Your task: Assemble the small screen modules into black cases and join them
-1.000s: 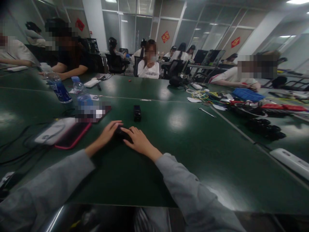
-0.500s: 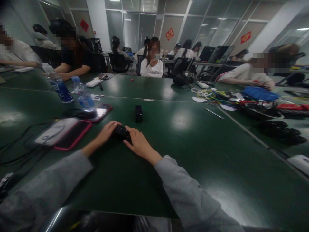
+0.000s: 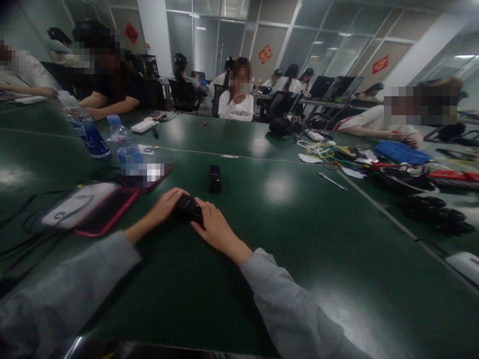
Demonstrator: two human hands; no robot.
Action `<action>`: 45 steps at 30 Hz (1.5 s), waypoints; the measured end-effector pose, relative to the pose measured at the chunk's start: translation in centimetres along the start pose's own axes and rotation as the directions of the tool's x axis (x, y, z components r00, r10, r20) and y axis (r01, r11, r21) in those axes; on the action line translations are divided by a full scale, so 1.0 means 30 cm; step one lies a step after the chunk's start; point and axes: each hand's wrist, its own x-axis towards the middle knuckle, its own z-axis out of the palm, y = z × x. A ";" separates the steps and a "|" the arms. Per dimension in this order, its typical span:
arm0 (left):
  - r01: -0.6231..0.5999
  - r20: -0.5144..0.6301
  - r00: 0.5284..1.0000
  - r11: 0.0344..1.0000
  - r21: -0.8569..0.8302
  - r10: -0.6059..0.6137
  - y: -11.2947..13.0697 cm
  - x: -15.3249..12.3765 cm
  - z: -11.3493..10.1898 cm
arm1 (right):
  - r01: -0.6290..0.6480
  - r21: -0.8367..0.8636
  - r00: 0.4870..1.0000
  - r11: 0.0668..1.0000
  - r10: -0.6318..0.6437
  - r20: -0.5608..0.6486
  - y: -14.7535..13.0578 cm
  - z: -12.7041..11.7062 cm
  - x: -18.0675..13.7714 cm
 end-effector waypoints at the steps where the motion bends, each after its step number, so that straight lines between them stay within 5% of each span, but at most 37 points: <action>1: -0.001 -0.001 1.000 1.000 -0.001 0.001 -0.001 0.000 0.000 | 0.002 0.001 1.000 1.000 -0.002 0.001 0.000 -0.001 0.000; 45: -0.021 -0.001 1.000 0.999 0.027 0.021 -0.005 0.000 -0.003 | 0.022 -0.024 1.000 0.999 -0.023 -0.008 -0.005 0.001 0.005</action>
